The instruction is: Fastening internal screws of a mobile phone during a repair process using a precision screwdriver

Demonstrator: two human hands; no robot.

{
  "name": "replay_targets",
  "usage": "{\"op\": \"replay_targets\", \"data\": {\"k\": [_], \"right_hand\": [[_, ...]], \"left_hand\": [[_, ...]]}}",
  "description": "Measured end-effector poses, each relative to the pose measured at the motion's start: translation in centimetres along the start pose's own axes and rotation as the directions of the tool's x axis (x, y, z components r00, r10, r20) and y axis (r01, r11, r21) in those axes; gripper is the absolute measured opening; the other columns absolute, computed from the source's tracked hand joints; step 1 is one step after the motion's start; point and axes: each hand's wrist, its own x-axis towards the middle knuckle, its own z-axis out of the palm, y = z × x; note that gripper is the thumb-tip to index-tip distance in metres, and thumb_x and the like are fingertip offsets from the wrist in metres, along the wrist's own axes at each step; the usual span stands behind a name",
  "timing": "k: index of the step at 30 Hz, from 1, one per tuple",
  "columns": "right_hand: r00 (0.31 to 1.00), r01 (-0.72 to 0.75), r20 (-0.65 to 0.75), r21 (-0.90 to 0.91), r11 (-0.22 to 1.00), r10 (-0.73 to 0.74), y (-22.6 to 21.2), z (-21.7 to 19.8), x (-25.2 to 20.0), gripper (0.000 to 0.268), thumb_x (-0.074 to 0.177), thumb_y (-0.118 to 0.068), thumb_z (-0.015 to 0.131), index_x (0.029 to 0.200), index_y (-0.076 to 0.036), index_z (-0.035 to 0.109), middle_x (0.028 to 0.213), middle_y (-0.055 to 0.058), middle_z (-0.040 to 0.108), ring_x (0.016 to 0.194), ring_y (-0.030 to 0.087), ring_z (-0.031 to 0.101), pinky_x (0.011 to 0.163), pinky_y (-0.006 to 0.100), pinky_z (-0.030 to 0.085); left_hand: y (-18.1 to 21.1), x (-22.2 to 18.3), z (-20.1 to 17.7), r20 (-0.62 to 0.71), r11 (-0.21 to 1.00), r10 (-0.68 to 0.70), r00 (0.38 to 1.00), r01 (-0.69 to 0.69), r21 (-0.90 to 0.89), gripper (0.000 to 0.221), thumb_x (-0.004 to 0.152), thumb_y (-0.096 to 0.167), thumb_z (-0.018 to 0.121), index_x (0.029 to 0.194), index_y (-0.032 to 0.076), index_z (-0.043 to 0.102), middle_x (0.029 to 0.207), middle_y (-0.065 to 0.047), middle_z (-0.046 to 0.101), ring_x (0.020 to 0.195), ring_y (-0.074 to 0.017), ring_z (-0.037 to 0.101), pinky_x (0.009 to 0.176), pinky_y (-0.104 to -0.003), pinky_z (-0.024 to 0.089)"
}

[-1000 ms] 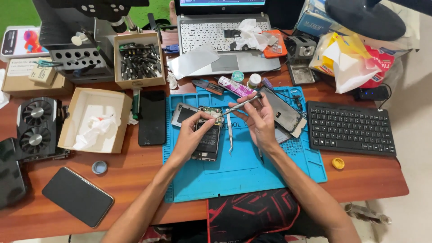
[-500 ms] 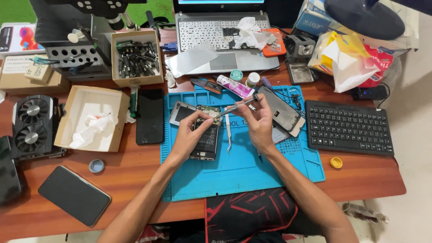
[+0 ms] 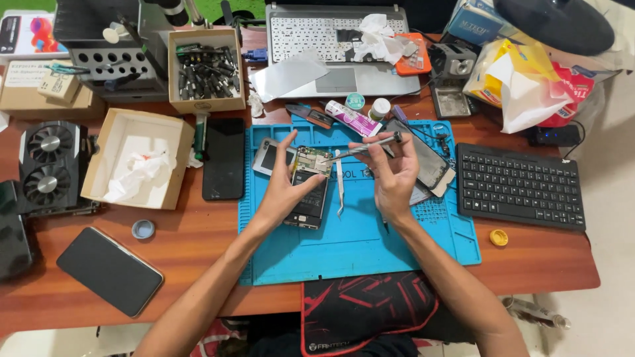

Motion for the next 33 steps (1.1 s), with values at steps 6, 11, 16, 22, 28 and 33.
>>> {"op": "replay_targets", "data": {"k": [6,11,16,22,28,33], "right_hand": [[0.984,0.178,0.023,-0.123,0.976,-0.177,0.2,0.0,-1.5,0.021,0.101,0.002,0.063,0.116,0.006,0.049,0.107,0.025,0.069,0.101,0.045,0.075,0.089,0.052,0.067],[0.961,0.276,0.061,-0.206,0.939,-0.269,-0.3,0.1,-1.8,0.021,0.099,0.005,0.064,0.114,0.008,0.049,0.103,0.025,0.069,0.098,0.045,0.075,0.087,0.053,0.067],[0.950,0.312,0.081,-0.218,0.925,-0.301,-0.4,0.7,-2.1,0.024,0.100,0.005,0.063,0.118,0.008,0.047,0.105,0.026,0.070,0.099,0.046,0.075,0.085,0.055,0.067],[0.904,0.425,0.185,-0.292,0.857,-0.385,-0.5,1.8,-3.5,0.043,0.099,0.010,0.059,0.129,0.000,0.030,0.105,0.026,0.070,0.092,0.043,0.077,0.078,0.052,0.070],[0.852,0.498,0.303,-0.218,0.839,-0.427,0.0,1.6,-3.8,0.036,0.096,0.019,0.055,0.123,0.003,0.036,0.106,0.027,0.069,0.097,0.049,0.076,0.073,0.053,0.067],[0.829,0.509,0.348,-0.147,0.848,-0.438,1.0,1.1,-3.9,0.036,0.096,0.021,0.054,0.121,0.004,0.035,0.105,0.029,0.068,0.097,0.052,0.075,0.073,0.054,0.066]], "left_hand": [[-3.4,0.3,-0.3,0.036,1.000,-0.009,0.999,0.009,0.003,0.066,0.096,0.014,0.072,0.151,0.007,0.037,0.156,-0.035,0.029,0.139,-0.0648,0.024,0.112,-0.078,0.020],[-5.1,-0.2,-0.3,0.078,0.999,-0.048,0.996,0.048,-0.002,0.042,0.106,0.017,0.055,0.147,0.010,0.047,0.117,-0.023,0.054,0.103,-0.0338,0.040,0.084,-0.051,0.035],[-1.5,-0.8,0.6,0.089,0.995,-0.099,0.991,0.102,-0.022,0.044,0.106,0.011,0.037,0.147,0.009,0.054,0.136,-0.031,0.059,0.137,-0.0462,0.048,0.111,-0.061,0.037],[-2.5,-0.7,0.6,0.111,0.994,-0.075,0.991,0.083,-0.073,0.054,0.099,0.010,0.035,0.149,0.014,0.056,0.144,-0.029,0.053,0.145,-0.0457,0.035,0.117,-0.062,0.028],[-3.4,-0.5,0.6,0.134,0.992,-0.065,0.989,0.078,-0.098,0.058,0.097,0.006,0.034,0.151,0.010,0.053,0.148,-0.031,0.049,0.147,-0.0464,0.029,0.119,-0.060,0.024],[-3.4,-0.5,0.7,0.139,0.990,-0.072,0.988,0.087,-0.110,0.059,0.095,0.005,0.034,0.151,0.009,0.053,0.150,-0.032,0.047,0.149,-0.0455,0.027,0.121,-0.060,0.021]]}}
